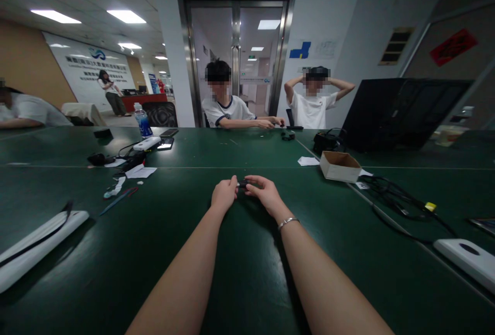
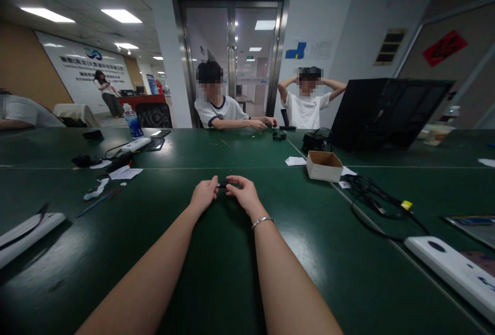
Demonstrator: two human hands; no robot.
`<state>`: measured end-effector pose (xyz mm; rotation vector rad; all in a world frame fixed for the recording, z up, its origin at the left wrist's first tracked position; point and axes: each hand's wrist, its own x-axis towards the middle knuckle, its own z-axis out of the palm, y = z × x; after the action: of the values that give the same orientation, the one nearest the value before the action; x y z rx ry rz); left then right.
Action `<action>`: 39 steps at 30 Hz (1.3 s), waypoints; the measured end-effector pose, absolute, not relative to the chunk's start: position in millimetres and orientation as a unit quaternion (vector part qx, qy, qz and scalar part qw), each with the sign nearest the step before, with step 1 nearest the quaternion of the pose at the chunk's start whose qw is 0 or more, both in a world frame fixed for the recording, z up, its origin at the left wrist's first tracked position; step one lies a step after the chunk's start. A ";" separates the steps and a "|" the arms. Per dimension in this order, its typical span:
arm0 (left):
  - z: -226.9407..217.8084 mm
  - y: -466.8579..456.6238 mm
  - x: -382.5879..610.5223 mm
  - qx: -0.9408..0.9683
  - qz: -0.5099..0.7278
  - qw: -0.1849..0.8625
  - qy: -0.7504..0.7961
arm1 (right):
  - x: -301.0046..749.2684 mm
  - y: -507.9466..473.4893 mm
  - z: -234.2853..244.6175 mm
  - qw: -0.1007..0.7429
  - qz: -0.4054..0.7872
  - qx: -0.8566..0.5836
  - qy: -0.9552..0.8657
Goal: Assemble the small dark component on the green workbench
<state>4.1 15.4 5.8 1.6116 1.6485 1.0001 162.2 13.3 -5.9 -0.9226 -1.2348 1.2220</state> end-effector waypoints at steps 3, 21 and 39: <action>7.1 11.7 5.5 0.616 0.383 0.303 0.618 | 162.0 12.9 -5.5 0.555 0.521 -0.385 -0.522; -10.5 18.7 8.3 0.585 0.481 0.435 0.486 | 160.0 17.5 -6.6 0.579 0.505 -0.424 -0.480; -9.2 19.3 6.0 0.622 0.460 0.385 0.503 | 160.9 18.1 -7.8 0.577 0.502 -0.418 -0.490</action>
<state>6.0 19.3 -9.2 1.5837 1.2817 1.1728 160.9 18.1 -7.8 -0.9791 -1.1467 1.1739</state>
